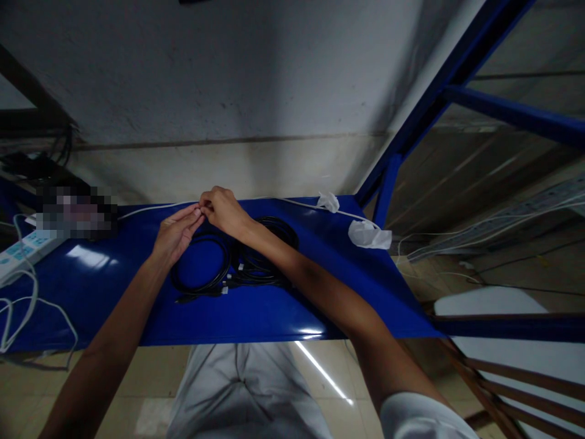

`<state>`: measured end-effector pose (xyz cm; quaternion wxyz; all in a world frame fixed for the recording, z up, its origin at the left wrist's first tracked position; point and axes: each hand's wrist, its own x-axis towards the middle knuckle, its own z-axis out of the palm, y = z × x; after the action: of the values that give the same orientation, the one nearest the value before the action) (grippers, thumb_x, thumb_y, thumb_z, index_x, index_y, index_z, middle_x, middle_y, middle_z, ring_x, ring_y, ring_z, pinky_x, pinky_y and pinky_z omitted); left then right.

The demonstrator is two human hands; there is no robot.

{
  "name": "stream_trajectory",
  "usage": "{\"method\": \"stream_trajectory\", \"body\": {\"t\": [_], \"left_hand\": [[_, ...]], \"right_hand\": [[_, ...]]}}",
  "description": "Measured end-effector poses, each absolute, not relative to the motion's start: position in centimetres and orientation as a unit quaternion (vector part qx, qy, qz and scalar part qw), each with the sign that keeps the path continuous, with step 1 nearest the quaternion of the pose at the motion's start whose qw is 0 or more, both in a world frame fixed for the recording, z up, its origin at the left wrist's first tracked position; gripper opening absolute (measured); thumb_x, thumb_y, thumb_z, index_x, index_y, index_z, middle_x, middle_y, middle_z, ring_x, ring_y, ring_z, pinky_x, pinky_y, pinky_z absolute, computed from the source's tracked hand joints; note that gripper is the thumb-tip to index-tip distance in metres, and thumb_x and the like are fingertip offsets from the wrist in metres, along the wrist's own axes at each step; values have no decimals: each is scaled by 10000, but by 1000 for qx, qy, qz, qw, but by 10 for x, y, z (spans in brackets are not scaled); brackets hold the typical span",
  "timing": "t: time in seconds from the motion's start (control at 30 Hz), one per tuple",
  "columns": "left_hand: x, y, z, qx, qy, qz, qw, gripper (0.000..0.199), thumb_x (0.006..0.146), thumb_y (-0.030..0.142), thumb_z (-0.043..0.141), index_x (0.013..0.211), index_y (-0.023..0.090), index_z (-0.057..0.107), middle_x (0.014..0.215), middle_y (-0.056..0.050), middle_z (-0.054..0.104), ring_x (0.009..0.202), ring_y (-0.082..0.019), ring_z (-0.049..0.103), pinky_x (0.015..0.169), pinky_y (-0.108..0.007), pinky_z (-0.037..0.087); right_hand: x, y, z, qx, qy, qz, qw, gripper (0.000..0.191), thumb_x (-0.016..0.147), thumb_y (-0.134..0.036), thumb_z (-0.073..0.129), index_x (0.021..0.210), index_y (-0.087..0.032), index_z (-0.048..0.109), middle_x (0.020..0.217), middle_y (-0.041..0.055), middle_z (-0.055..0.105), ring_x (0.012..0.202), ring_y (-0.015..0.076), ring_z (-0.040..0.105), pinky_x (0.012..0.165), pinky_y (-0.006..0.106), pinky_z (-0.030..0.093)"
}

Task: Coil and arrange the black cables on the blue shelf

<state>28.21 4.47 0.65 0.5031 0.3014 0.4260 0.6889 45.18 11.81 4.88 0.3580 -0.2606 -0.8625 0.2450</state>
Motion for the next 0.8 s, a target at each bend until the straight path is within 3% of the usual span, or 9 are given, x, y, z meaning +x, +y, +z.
{"method": "stream_trajectory", "body": {"t": [0.27, 0.4, 0.53, 0.67, 0.8], "left_hand": [[269, 53, 4, 311, 434, 717, 449, 263, 742, 120, 932, 989, 131, 842, 1088, -112, 819, 1021, -190, 787, 1068, -332, 607], [235, 59, 1, 362, 498, 716, 330, 229, 815, 205, 870, 1029, 157, 804, 1070, -91, 805, 1041, -194, 776, 1039, -345, 615], [187, 56, 0, 440, 705, 544, 116, 166, 900, 232, 746, 1043, 154, 777, 1015, -82, 797, 983, -229, 766, 997, -387, 607], [153, 47, -2, 468, 776, 418, 74, 92, 822, 104, 704, 869, 143, 774, 882, -74, 757, 1001, -273, 738, 1104, -437, 518], [146, 41, -5, 484, 816, 312, 53, 230, 798, 100, 691, 989, 152, 807, 992, -102, 780, 1056, -301, 732, 1055, -426, 530]], "right_hand": [[451, 114, 54, -256, -856, 283, 347, 133, 973, -54, 686, 1037, -152, 748, 1076, 79, 736, 885, 159, 697, 892, 297, 526], [461, 117, 63, -251, -874, 256, 328, 94, 1004, -98, 675, 1012, -148, 754, 1049, 85, 762, 900, 175, 696, 883, 309, 518], [491, 121, 65, -274, -881, 233, 306, 120, 1030, -152, 667, 977, -158, 774, 1012, 84, 782, 907, 190, 700, 867, 319, 515], [541, 116, 48, -307, -884, 208, 286, 127, 1046, -262, 705, 1031, -178, 798, 1053, 87, 799, 917, 205, 725, 869, 338, 533], [596, 85, 27, -260, -884, 241, 305, 215, 1083, -359, 670, 1076, -200, 814, 1090, 83, 805, 1007, 229, 749, 941, 380, 572]]}}
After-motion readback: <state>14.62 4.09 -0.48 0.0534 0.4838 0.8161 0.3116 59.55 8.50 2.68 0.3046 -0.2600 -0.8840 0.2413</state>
